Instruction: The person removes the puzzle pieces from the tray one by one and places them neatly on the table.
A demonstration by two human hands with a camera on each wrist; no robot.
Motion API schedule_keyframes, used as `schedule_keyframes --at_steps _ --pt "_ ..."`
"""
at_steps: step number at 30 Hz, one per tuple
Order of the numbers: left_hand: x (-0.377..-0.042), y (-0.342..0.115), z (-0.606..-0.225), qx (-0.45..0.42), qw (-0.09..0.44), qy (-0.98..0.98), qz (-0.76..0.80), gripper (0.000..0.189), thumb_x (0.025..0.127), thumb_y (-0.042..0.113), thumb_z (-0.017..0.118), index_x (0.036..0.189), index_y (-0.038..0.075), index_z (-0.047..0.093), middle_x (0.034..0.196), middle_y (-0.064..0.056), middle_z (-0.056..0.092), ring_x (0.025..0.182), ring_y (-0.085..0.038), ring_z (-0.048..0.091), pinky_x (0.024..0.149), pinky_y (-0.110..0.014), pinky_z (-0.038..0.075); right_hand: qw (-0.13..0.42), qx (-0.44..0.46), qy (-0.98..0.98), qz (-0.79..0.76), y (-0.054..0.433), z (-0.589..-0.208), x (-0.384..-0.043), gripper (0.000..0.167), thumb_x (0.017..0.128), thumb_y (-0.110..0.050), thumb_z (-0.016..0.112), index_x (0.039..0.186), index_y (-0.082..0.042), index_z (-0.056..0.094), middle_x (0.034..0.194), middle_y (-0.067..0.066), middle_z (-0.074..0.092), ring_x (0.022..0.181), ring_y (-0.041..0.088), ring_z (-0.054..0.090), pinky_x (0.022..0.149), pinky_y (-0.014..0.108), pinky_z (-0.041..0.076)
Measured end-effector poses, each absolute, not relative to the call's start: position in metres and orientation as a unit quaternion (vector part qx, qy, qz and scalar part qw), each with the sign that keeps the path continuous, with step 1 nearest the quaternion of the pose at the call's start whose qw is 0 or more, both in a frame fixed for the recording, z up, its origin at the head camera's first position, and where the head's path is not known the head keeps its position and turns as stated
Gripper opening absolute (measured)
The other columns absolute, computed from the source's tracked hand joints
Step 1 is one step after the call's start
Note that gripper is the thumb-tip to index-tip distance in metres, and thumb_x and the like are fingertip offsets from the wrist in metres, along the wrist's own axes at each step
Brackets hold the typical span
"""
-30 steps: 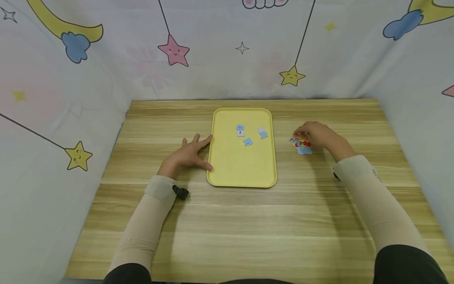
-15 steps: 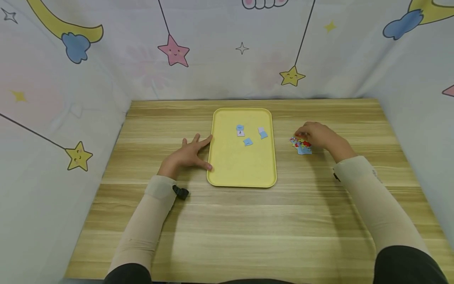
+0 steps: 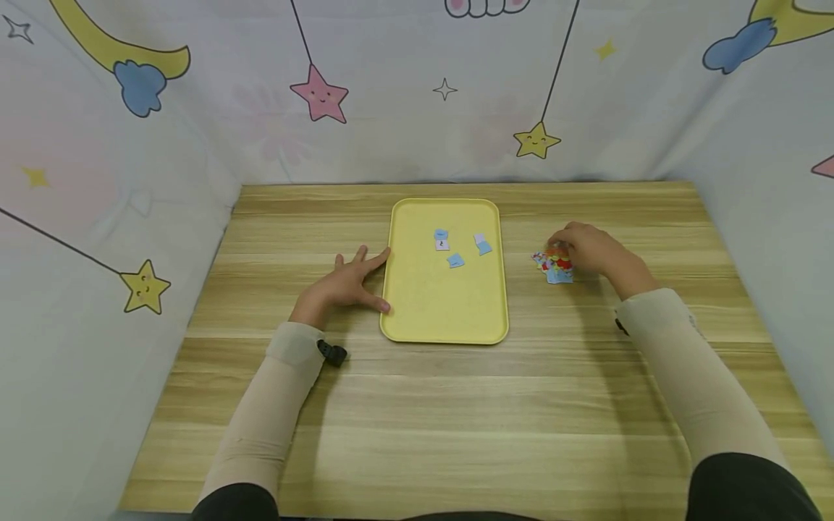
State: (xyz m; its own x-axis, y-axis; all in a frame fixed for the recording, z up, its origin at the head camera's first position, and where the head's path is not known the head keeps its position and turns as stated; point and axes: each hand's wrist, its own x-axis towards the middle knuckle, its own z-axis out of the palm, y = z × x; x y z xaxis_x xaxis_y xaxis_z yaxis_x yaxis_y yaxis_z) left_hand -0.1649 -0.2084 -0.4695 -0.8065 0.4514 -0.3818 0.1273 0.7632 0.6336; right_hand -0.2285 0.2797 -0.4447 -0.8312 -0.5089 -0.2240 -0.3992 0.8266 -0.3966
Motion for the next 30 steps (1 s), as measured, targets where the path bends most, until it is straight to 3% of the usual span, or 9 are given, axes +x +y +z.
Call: schedule_keyframes --at_steps 8,16,20,25,30 --pt "-0.164 -0.208 -0.468 0.156 0.264 0.901 0.308 0.125 0.077 0.046 0.094 0.171 0.024 0.013 0.176 -0.015 0.006 0.161 -0.032 -0.016 0.121 -0.062 -0.021 0.165 -0.252 0.938 -0.170 0.284 -0.446 -0.227 0.029 0.106 0.002 0.053 0.127 0.010 0.070 0.121 0.029 0.065 0.111 0.042 0.063 0.098 0.059 0.051" --pt "-0.165 -0.208 -0.471 0.157 0.265 0.900 0.309 0.125 0.078 0.046 0.093 0.171 0.025 0.013 0.176 -0.014 0.006 0.161 -0.031 -0.016 0.122 -0.062 -0.022 0.165 -0.256 0.937 -0.170 0.285 -0.445 -0.224 0.034 0.102 0.002 0.053 0.132 0.012 0.066 0.118 0.028 0.064 0.103 0.039 0.062 0.093 0.057 0.052" --pt "-0.164 -0.208 -0.470 0.159 0.265 0.900 0.307 0.125 0.078 0.046 0.093 0.171 0.024 0.013 0.176 -0.013 0.009 0.161 -0.030 -0.016 0.122 -0.061 -0.022 0.172 -0.248 0.939 -0.166 0.286 -0.447 -0.222 0.047 0.099 -0.012 0.065 0.141 0.009 0.060 0.121 0.027 0.061 0.104 0.038 0.058 0.091 0.056 0.050" --pt "-0.163 -0.208 -0.468 0.155 0.267 0.900 0.308 0.125 0.078 0.046 0.093 0.171 0.025 0.012 0.176 -0.016 0.002 0.160 -0.034 -0.017 0.121 -0.063 -0.021 0.198 -0.230 0.939 -0.159 0.285 -0.447 -0.219 0.080 0.090 -0.042 0.084 0.152 0.000 0.053 0.142 0.030 0.052 0.127 0.047 0.052 0.106 0.067 0.042" --pt "-0.163 -0.207 -0.467 0.151 0.271 0.899 0.310 0.125 0.079 0.046 0.093 0.171 0.027 0.012 0.175 -0.020 -0.005 0.159 -0.037 -0.019 0.121 -0.065 -0.021 0.215 -0.218 0.939 -0.158 0.281 -0.442 -0.214 0.091 0.083 -0.047 0.090 0.154 -0.006 0.052 0.147 0.031 0.046 0.133 0.050 0.046 0.104 0.074 0.037"
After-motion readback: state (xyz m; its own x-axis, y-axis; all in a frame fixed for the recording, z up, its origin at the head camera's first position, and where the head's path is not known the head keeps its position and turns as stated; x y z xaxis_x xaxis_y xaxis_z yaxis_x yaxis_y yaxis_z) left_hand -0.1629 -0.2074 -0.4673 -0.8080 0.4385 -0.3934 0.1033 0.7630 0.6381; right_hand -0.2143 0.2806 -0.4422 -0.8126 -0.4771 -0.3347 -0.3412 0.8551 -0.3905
